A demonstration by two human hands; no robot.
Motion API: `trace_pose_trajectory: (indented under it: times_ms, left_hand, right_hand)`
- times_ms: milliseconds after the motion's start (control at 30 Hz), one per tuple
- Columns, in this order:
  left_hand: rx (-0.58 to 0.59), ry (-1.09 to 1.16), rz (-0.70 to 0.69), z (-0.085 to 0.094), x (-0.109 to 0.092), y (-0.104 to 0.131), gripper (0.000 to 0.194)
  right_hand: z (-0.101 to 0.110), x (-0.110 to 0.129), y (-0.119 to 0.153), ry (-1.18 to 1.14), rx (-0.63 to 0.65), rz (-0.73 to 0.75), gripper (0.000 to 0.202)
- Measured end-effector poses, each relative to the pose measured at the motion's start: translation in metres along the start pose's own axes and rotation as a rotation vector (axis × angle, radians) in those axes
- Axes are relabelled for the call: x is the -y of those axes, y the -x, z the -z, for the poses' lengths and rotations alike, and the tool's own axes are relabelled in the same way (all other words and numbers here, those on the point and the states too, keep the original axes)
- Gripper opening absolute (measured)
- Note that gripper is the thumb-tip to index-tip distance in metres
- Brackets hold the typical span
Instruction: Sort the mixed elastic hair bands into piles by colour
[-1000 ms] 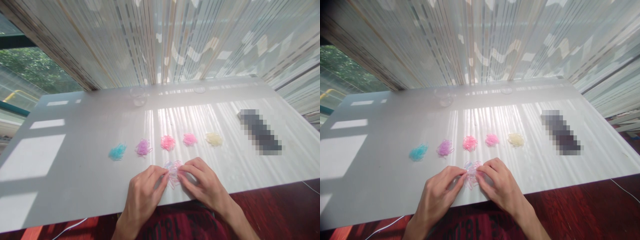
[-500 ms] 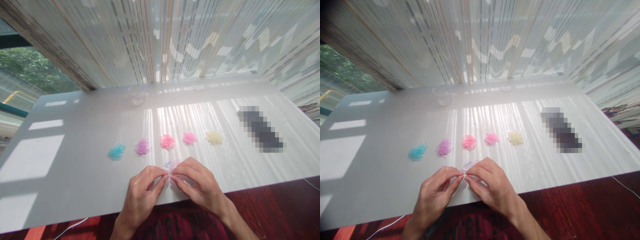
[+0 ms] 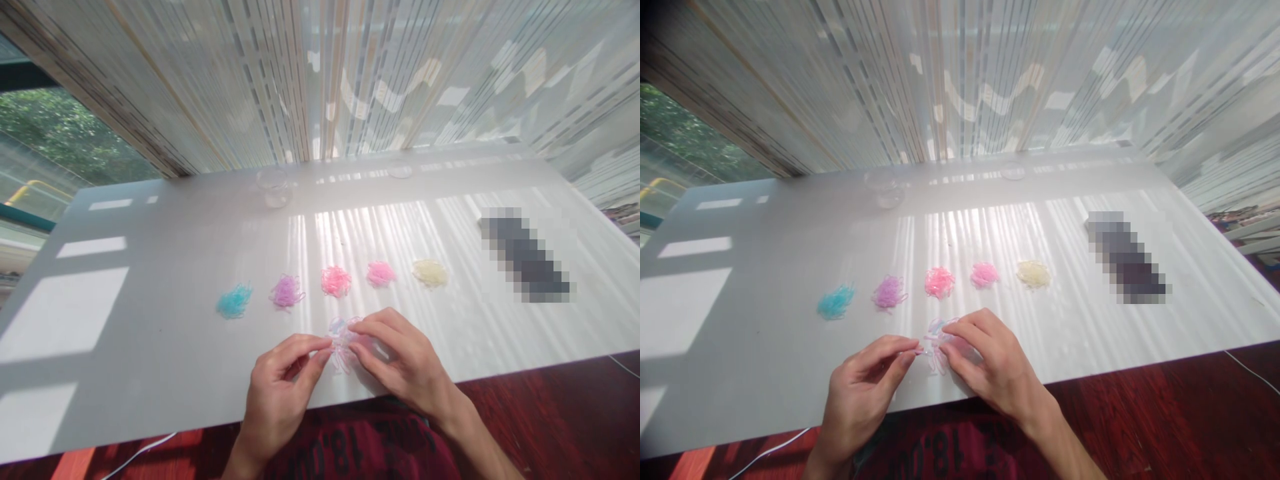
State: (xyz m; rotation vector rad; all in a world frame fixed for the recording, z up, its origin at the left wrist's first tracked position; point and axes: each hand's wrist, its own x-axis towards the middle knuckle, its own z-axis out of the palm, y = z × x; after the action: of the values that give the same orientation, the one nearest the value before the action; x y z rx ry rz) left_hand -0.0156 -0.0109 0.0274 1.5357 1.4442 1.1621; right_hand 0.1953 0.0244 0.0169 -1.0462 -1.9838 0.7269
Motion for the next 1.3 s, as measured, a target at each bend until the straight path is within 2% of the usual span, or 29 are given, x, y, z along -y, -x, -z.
trace_pose_trajectory:
  times_ms: [233, 333, 500, 833, 1000, 1300]
  left_hand:
    - [0.008, 0.043, 0.010, -0.002, -0.003, -0.003, 0.011]
    - [0.018, 0.039, 0.017, -0.003, -0.003, -0.002, 0.010]
    - [0.046, 0.013, 0.011, -0.004, 0.000, -0.002, 0.010]
    - [0.057, -0.132, -0.122, -0.007, 0.003, -0.005, 0.010]
    - [0.044, -0.213, -0.157, -0.008, 0.001, -0.010, 0.004]
    - [0.046, -0.278, -0.217, -0.013, 0.002, -0.017, 0.007]
  right_hand:
    - [-0.002, 0.010, -0.006, -0.129, -0.013, 0.058, 0.018]
    - [-0.004, 0.011, -0.008, -0.139, -0.016, 0.059, 0.012]
    - [-0.003, 0.008, -0.008, -0.131, -0.022, 0.054, 0.013]
    - [0.000, 0.004, -0.010, -0.083, -0.050, 0.046, 0.011]
    - [0.002, 0.000, -0.009, -0.048, -0.074, 0.048, 0.012]
    - [0.008, -0.006, -0.013, -0.016, -0.099, 0.027, 0.016]
